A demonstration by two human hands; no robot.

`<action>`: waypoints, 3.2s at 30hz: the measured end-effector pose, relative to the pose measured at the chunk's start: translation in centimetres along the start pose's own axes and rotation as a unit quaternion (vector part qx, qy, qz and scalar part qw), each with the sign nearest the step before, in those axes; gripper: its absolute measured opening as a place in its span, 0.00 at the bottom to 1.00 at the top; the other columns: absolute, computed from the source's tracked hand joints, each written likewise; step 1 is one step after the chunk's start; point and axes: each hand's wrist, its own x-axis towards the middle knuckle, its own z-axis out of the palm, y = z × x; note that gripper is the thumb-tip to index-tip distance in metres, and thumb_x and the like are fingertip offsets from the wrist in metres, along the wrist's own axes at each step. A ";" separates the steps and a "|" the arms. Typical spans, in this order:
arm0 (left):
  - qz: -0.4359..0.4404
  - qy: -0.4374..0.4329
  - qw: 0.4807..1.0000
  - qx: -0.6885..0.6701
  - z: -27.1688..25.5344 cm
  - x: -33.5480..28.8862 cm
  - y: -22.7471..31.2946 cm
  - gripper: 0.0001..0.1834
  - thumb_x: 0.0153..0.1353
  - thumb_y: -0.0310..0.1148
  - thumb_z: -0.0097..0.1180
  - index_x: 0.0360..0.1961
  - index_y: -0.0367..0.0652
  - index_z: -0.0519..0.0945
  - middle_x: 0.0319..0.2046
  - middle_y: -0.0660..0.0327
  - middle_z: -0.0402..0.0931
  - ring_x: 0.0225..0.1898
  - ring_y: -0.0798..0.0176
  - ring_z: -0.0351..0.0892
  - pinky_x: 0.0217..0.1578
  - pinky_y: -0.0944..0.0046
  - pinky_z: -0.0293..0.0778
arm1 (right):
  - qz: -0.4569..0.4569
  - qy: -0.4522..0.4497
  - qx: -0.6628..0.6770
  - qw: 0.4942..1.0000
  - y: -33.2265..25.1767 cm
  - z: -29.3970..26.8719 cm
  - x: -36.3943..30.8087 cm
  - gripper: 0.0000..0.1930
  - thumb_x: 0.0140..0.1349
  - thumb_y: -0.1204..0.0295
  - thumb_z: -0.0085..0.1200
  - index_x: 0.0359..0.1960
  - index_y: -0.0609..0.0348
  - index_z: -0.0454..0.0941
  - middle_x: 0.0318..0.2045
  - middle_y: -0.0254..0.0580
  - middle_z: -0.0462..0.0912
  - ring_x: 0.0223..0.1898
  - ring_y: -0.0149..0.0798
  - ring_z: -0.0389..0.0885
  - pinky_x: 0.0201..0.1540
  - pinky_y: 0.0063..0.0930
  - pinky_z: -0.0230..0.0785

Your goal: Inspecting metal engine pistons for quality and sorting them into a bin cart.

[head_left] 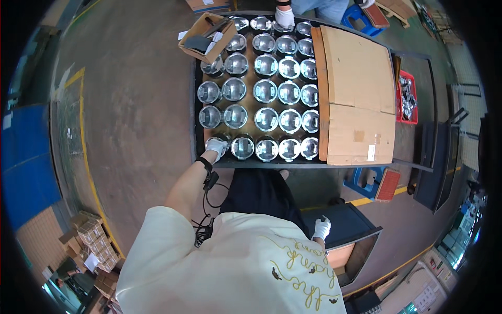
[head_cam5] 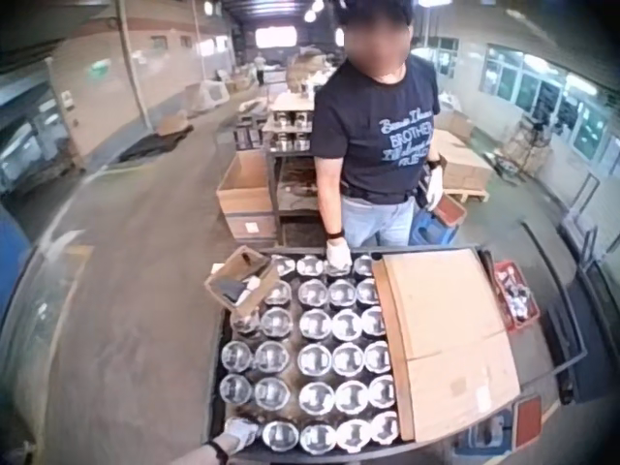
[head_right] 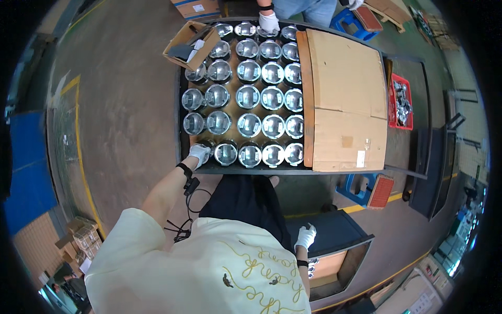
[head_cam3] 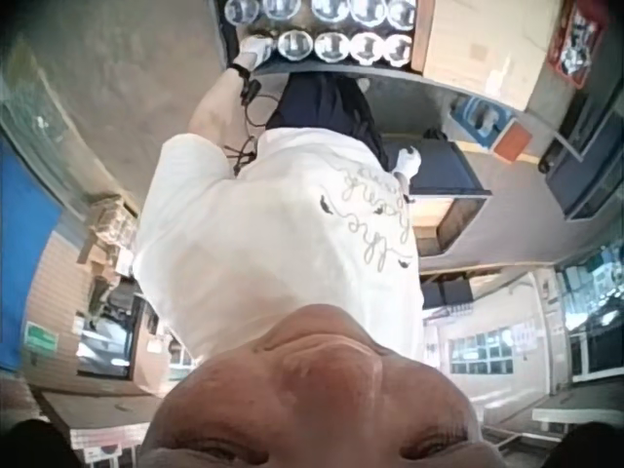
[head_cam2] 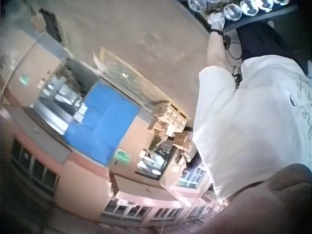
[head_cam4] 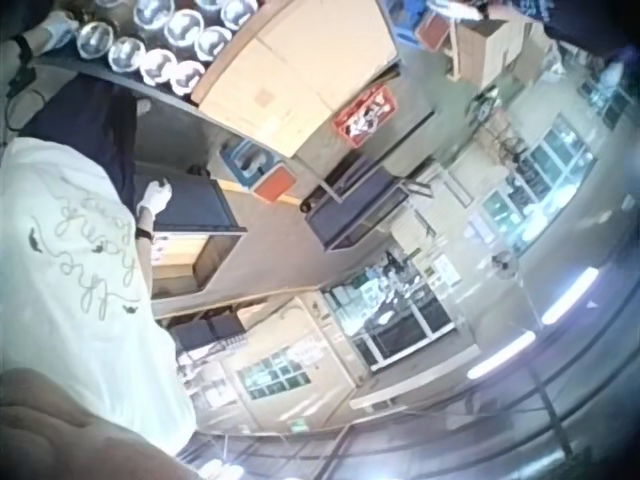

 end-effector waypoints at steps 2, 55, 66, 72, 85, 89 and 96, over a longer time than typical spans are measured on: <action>0.056 0.039 0.992 0.107 -0.6 -0.7 0.4 0.11 0.55 0.35 0.59 0.35 0.38 0.81 0.32 0.54 0.81 0.32 0.54 0.81 0.33 0.57 0.75 | -0.019 0.006 -0.010 1.000 -0.2 -0.4 2.2 0.14 0.53 0.70 0.55 0.43 0.57 0.79 0.48 0.52 0.77 0.47 0.51 0.77 0.52 0.37 0.70; 0.576 0.082 0.804 -0.120 15.1 -44.4 24.9 0.26 0.72 0.48 0.29 0.43 0.37 0.73 0.35 0.61 0.72 0.39 0.68 0.70 0.44 0.65 0.66 | -0.186 -0.798 0.508 0.265 -22.0 -24.6 -0.2 0.37 0.55 0.69 0.62 0.64 0.63 0.56 0.59 0.53 0.66 0.52 0.48 0.73 0.51 0.38 0.76; 0.429 -0.293 0.676 -0.523 18.7 -44.8 19.3 0.25 0.65 0.27 0.46 0.63 0.37 0.61 0.55 0.56 0.69 0.57 0.61 0.68 0.60 0.58 0.61 | -0.357 -0.592 0.561 0.455 -21.0 -28.1 0.4 0.41 0.52 0.88 0.51 0.69 0.49 0.51 0.61 0.42 0.66 0.57 0.41 0.71 0.54 0.34 0.73; 0.352 -0.352 0.673 -0.547 19.0 -45.2 19.7 0.11 0.66 0.32 0.46 0.46 0.42 0.74 0.48 0.58 0.74 0.51 0.58 0.74 0.54 0.55 0.69 | -0.514 -0.385 0.477 0.599 -20.2 -29.0 -1.0 0.47 0.46 0.94 0.46 0.71 0.50 0.48 0.62 0.37 0.66 0.57 0.34 0.71 0.57 0.26 0.67; 0.438 -0.486 0.553 -0.516 21.1 -41.2 18.7 0.25 0.72 0.43 0.26 0.62 0.38 0.61 0.58 0.52 0.67 0.59 0.53 0.69 0.59 0.49 0.67 | -0.780 0.054 0.257 0.568 -17.4 -30.7 -4.5 0.54 0.38 0.76 0.71 0.68 0.62 0.50 0.44 0.43 0.77 0.43 0.38 0.78 0.43 0.29 0.72; 0.394 -0.531 0.523 -0.539 21.3 -41.7 18.7 0.25 0.72 0.43 0.26 0.62 0.38 0.62 0.58 0.52 0.67 0.58 0.53 0.69 0.59 0.50 0.67 | -0.784 0.013 0.265 0.561 -16.9 -30.4 -3.3 0.52 0.39 0.76 0.71 0.68 0.61 0.52 0.48 0.46 0.75 0.48 0.43 0.76 0.47 0.34 0.72; 0.494 -0.152 0.725 -0.456 22.7 -44.9 19.2 0.31 0.57 0.30 0.56 0.61 0.38 0.61 0.54 0.54 0.71 0.54 0.58 0.73 0.56 0.60 0.69 | -0.248 -0.683 0.605 0.326 -16.9 -26.7 0.7 0.41 0.64 0.62 0.54 0.71 0.50 0.40 0.65 0.46 0.59 0.65 0.40 0.59 0.68 0.40 0.48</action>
